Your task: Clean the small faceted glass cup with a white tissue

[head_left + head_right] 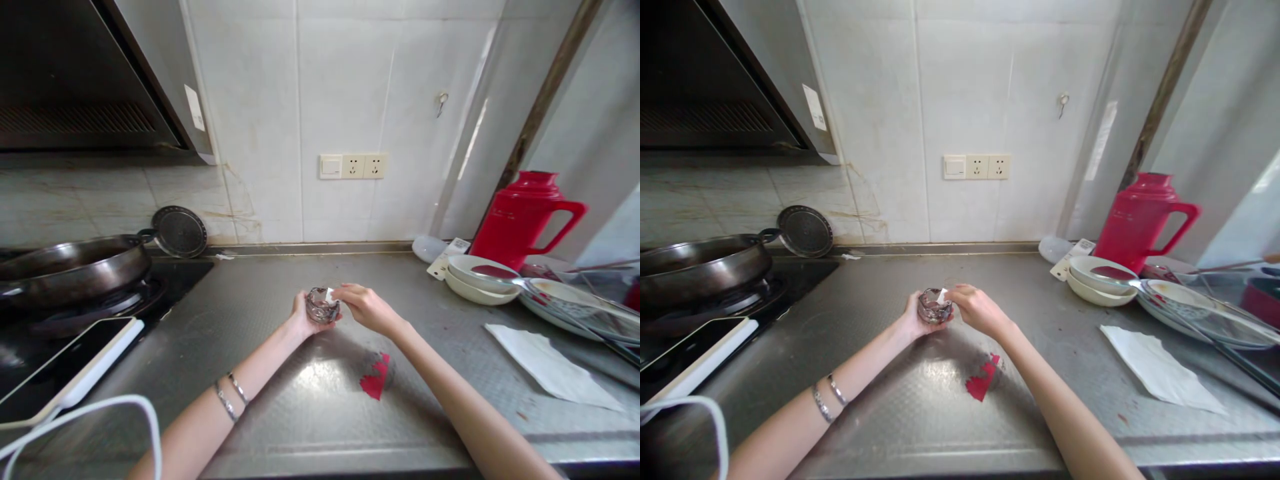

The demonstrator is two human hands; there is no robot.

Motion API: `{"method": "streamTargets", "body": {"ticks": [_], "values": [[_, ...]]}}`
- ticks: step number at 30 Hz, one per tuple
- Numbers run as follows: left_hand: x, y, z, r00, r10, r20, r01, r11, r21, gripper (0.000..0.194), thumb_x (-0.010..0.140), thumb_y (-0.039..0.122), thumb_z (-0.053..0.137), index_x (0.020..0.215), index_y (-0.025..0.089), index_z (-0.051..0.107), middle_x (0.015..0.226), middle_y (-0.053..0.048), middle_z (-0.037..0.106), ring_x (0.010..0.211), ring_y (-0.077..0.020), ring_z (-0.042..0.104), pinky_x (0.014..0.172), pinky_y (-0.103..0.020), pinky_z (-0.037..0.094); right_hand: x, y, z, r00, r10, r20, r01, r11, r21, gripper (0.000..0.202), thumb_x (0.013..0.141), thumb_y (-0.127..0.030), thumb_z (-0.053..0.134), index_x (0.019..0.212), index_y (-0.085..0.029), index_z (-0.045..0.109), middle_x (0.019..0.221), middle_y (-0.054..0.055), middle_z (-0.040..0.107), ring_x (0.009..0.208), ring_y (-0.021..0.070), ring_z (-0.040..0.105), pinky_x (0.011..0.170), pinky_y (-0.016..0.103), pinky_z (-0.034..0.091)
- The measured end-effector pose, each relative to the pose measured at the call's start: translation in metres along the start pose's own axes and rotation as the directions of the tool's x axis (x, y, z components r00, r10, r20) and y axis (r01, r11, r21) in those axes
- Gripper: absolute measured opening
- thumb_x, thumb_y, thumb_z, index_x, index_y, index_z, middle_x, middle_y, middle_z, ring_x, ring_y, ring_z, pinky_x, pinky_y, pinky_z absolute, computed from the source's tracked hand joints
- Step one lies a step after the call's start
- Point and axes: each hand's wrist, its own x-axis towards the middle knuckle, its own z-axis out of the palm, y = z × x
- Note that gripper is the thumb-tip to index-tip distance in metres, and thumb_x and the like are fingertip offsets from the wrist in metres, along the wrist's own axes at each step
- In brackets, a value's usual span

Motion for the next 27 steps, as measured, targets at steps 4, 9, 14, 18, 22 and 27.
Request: {"method": "streamTargets", "body": {"ticks": [4, 9, 14, 18, 22, 27], "values": [[0.001, 0.000, 0.001, 0.999, 0.031, -0.044, -0.028, 0.997, 0.066, 0.046, 0.077, 0.042, 0.037, 0.096, 0.007, 0.059, 0.075, -0.020, 0.065, 0.063, -0.0338, 0.065, 0.044, -0.036, 0.045, -0.001, -0.001, -0.002, 0.999, -0.018, -0.030, 0.017, 0.999, -0.034, 0.038, 0.081, 0.002, 0.044, 0.105, -0.020, 0.063, 0.097, 0.006, 0.072, 0.095, 0.0195, 0.068, 0.093, 0.039, 0.052], [-0.003, 0.002, 0.004, 0.995, 0.083, -0.047, -0.081, 0.996, 0.037, 0.041, 0.075, 0.038, 0.039, 0.095, 0.008, 0.060, 0.073, -0.017, 0.065, 0.062, -0.0320, 0.064, 0.046, -0.035, 0.045, -0.001, -0.007, -0.001, 0.993, -0.090, -0.075, 0.087, 0.995, -0.044, 0.038, 0.082, 0.002, 0.041, 0.110, -0.016, 0.060, 0.104, 0.010, 0.071, 0.101, 0.0197, 0.066, 0.097, 0.042, 0.050], [-0.006, 0.006, 0.006, 0.968, 0.218, -0.124, -0.207, 0.974, 0.094, 0.039, 0.078, 0.039, 0.038, 0.090, 0.010, 0.061, 0.065, -0.013, 0.064, 0.056, -0.0277, 0.061, 0.047, -0.034, 0.044, 0.001, -0.019, 0.005, 0.980, -0.166, -0.110, 0.162, 0.986, -0.047, 0.040, 0.083, 0.003, 0.040, 0.115, -0.016, 0.056, 0.114, 0.012, 0.067, 0.110, 0.0196, 0.062, 0.100, 0.044, 0.048], [-0.005, 0.004, 0.005, 0.935, 0.311, -0.173, -0.290, 0.947, 0.136, 0.035, 0.081, 0.040, 0.036, 0.079, 0.013, 0.058, 0.059, -0.009, 0.060, 0.048, -0.0205, 0.055, 0.047, -0.029, 0.040, 0.003, -0.032, 0.012, 0.966, -0.207, -0.157, 0.202, 0.978, -0.049, 0.042, 0.083, 0.003, 0.039, 0.118, -0.015, 0.053, 0.111, 0.011, 0.069, 0.109, 0.0193, 0.063, 0.100, 0.044, 0.049], [-0.004, -0.001, 0.007, 0.915, 0.365, -0.173, -0.346, 0.929, 0.133, 0.034, 0.084, 0.039, 0.035, 0.068, 0.016, 0.054, 0.053, -0.006, 0.056, 0.046, -0.0158, 0.051, 0.048, -0.027, 0.037, 0.005, -0.044, 0.021, 0.953, -0.232, -0.196, 0.220, 0.972, -0.084, 0.043, 0.080, 0.004, 0.040, 0.117, -0.012, 0.054, 0.107, 0.013, 0.070, 0.109, 0.0204, 0.062, 0.101, 0.043, 0.048], [-0.005, -0.009, 0.009, 0.902, 0.420, -0.097, -0.410, 0.905, 0.112, 0.039, 0.087, 0.040, 0.032, 0.062, 0.017, 0.051, 0.052, -0.005, 0.055, 0.050, -0.0163, 0.053, 0.053, -0.028, 0.038, 0.008, -0.051, 0.029, 0.956, -0.221, -0.192, 0.200, 0.972, -0.121, 0.044, 0.079, 0.003, 0.038, 0.118, -0.009, 0.054, 0.112, 0.016, 0.068, 0.117, 0.0223, 0.058, 0.103, 0.046, 0.045]]}}
